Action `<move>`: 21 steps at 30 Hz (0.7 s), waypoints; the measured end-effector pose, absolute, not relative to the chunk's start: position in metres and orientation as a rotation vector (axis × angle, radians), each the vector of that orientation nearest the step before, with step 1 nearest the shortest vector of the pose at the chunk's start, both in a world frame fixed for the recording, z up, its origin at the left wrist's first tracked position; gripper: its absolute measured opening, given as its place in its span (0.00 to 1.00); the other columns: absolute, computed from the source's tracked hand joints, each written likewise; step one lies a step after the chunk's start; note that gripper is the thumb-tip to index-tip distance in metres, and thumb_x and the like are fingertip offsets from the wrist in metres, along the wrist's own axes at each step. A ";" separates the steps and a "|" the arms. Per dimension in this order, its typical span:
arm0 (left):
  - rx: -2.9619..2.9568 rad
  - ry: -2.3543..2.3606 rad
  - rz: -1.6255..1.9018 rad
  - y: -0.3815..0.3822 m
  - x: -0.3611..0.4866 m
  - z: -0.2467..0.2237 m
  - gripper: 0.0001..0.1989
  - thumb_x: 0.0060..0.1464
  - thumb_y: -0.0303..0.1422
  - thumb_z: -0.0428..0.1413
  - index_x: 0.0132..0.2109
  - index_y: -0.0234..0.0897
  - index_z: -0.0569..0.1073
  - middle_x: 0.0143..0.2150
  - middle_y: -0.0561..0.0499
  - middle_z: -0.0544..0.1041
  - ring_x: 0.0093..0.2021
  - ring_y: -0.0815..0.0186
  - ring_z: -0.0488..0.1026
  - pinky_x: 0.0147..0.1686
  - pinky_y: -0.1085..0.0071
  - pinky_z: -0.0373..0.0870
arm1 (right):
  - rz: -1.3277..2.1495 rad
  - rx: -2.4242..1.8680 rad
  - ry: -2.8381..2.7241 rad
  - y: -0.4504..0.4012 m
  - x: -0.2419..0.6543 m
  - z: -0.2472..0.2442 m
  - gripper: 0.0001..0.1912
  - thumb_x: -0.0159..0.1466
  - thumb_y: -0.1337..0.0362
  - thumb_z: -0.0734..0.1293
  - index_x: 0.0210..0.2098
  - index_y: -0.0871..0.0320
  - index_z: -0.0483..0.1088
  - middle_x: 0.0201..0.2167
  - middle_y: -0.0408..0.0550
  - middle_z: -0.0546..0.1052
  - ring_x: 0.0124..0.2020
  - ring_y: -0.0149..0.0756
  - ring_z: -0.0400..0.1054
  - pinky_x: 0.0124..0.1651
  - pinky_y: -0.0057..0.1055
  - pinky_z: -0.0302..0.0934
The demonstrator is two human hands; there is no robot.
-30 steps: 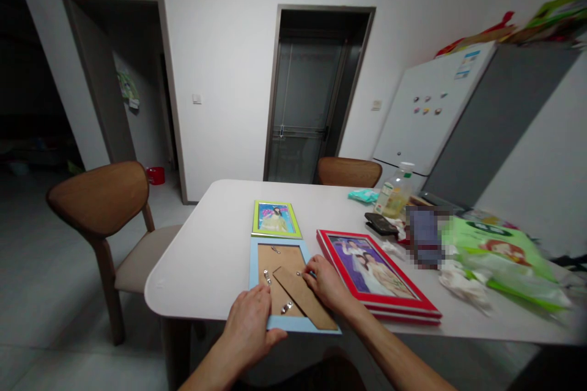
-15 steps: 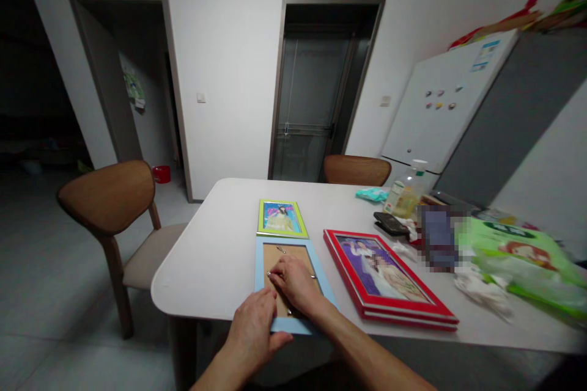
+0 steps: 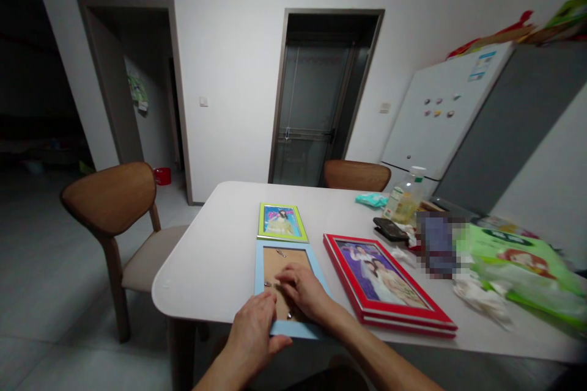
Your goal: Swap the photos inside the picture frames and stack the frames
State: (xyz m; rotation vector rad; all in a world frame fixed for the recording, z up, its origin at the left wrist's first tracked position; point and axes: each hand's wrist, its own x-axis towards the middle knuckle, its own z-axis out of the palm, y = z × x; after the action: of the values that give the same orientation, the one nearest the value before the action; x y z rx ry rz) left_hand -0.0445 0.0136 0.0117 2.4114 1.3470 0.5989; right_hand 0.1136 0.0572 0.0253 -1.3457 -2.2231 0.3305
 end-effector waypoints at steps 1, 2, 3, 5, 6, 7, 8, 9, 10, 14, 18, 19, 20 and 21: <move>2.414 1.340 0.605 0.014 -0.045 0.011 0.29 0.37 0.35 0.61 0.49 0.35 0.64 0.50 0.44 0.67 0.51 0.59 0.61 0.51 0.64 0.57 | 0.369 -1.330 -2.239 0.052 0.118 0.027 0.11 0.55 0.68 0.58 0.31 0.58 0.72 0.30 0.47 0.71 0.34 0.31 0.62 0.37 0.25 0.54; 2.418 1.331 0.613 0.014 -0.045 0.011 0.28 0.38 0.35 0.60 0.49 0.35 0.64 0.50 0.44 0.67 0.51 0.59 0.62 0.51 0.64 0.57 | 0.400 -1.309 -2.272 0.046 0.122 0.029 0.11 0.55 0.68 0.59 0.29 0.57 0.73 0.29 0.47 0.71 0.34 0.31 0.61 0.38 0.26 0.54; 2.421 1.325 0.623 0.014 -0.045 0.011 0.28 0.37 0.35 0.61 0.49 0.35 0.64 0.50 0.44 0.68 0.51 0.59 0.62 0.51 0.64 0.57 | 0.418 -1.289 -2.310 0.040 0.126 0.030 0.11 0.55 0.67 0.59 0.28 0.56 0.73 0.29 0.46 0.70 0.35 0.32 0.61 0.38 0.27 0.54; 2.424 1.319 0.638 0.015 -0.045 0.010 0.29 0.37 0.35 0.61 0.48 0.34 0.64 0.50 0.43 0.68 0.51 0.59 0.62 0.51 0.65 0.58 | 0.420 -1.262 -2.359 0.029 0.132 0.031 0.11 0.54 0.68 0.59 0.28 0.54 0.73 0.29 0.46 0.70 0.36 0.34 0.60 0.40 0.30 0.53; 2.424 1.318 0.640 0.015 -0.045 0.010 0.29 0.37 0.35 0.61 0.49 0.34 0.64 0.49 0.43 0.68 0.50 0.59 0.62 0.51 0.65 0.58 | 0.413 -1.248 -2.368 0.024 0.134 0.031 0.11 0.53 0.69 0.59 0.29 0.54 0.73 0.30 0.46 0.70 0.37 0.34 0.60 0.41 0.31 0.53; 2.423 1.317 0.638 0.015 -0.045 0.010 0.30 0.36 0.35 0.61 0.49 0.34 0.64 0.49 0.43 0.68 0.50 0.59 0.63 0.50 0.66 0.58 | 0.405 -1.228 -2.373 0.019 0.135 0.031 0.12 0.53 0.70 0.59 0.30 0.53 0.73 0.32 0.46 0.70 0.38 0.35 0.60 0.42 0.33 0.52; 2.422 1.318 0.632 0.014 -0.045 0.011 0.30 0.36 0.35 0.62 0.49 0.33 0.64 0.48 0.43 0.68 0.50 0.59 0.63 0.50 0.66 0.58 | 0.396 -1.206 -2.378 0.015 0.136 0.031 0.13 0.53 0.70 0.58 0.31 0.53 0.73 0.33 0.46 0.70 0.39 0.35 0.59 0.44 0.34 0.52; 2.419 1.320 0.627 0.014 -0.044 0.011 0.30 0.36 0.35 0.62 0.49 0.33 0.64 0.48 0.43 0.69 0.50 0.59 0.63 0.50 0.66 0.58 | 0.391 -1.181 -2.390 0.012 0.137 0.031 0.14 0.53 0.71 0.58 0.32 0.53 0.72 0.34 0.46 0.69 0.40 0.35 0.59 0.45 0.35 0.51; 2.414 1.325 0.623 0.014 -0.044 0.011 0.30 0.36 0.35 0.62 0.49 0.33 0.64 0.48 0.42 0.69 0.50 0.59 0.63 0.50 0.66 0.58 | 0.389 -1.158 -2.404 0.009 0.138 0.032 0.15 0.54 0.72 0.57 0.33 0.53 0.72 0.35 0.46 0.69 0.41 0.35 0.59 0.45 0.35 0.51; 2.388 1.343 0.624 0.014 -0.043 0.012 0.30 0.37 0.35 0.61 0.49 0.34 0.63 0.50 0.43 0.68 0.51 0.59 0.62 0.51 0.65 0.58 | 0.389 -1.121 -2.421 0.004 0.140 0.036 0.16 0.54 0.72 0.56 0.35 0.53 0.72 0.37 0.47 0.69 0.43 0.35 0.58 0.47 0.34 0.51; 2.386 1.340 0.618 0.013 -0.043 0.012 0.30 0.36 0.34 0.61 0.49 0.33 0.63 0.51 0.42 0.67 0.51 0.58 0.62 0.51 0.65 0.57 | 0.417 -1.264 -2.230 0.027 0.137 0.034 0.16 0.56 0.68 0.55 0.41 0.57 0.69 0.38 0.50 0.71 0.41 0.35 0.62 0.45 0.31 0.54; 2.387 1.343 0.612 0.013 -0.043 0.013 0.31 0.36 0.34 0.61 0.49 0.32 0.64 0.51 0.41 0.66 0.52 0.58 0.61 0.51 0.65 0.57 | 0.401 -1.329 -2.152 0.038 0.135 0.033 0.16 0.57 0.67 0.55 0.42 0.58 0.68 0.38 0.51 0.71 0.41 0.35 0.63 0.44 0.30 0.54; 2.389 1.348 0.606 0.013 -0.044 0.013 0.31 0.36 0.34 0.61 0.49 0.32 0.64 0.51 0.41 0.66 0.52 0.58 0.61 0.52 0.65 0.56 | 0.372 -1.404 -2.083 0.050 0.133 0.032 0.16 0.57 0.66 0.55 0.42 0.59 0.68 0.39 0.51 0.72 0.40 0.34 0.63 0.43 0.29 0.55; 2.389 1.356 0.599 0.013 -0.044 0.014 0.31 0.36 0.34 0.61 0.49 0.32 0.64 0.51 0.41 0.66 0.52 0.58 0.61 0.52 0.65 0.57 | 0.337 -1.479 -2.031 0.063 0.131 0.031 0.16 0.57 0.65 0.56 0.41 0.60 0.69 0.39 0.51 0.72 0.40 0.34 0.64 0.42 0.28 0.55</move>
State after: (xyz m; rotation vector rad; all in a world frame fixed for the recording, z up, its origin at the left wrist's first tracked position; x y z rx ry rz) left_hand -0.0436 0.0130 0.0140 2.3886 1.3557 0.5989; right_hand 0.1308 0.0626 0.0309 -1.4788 -2.0314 0.3371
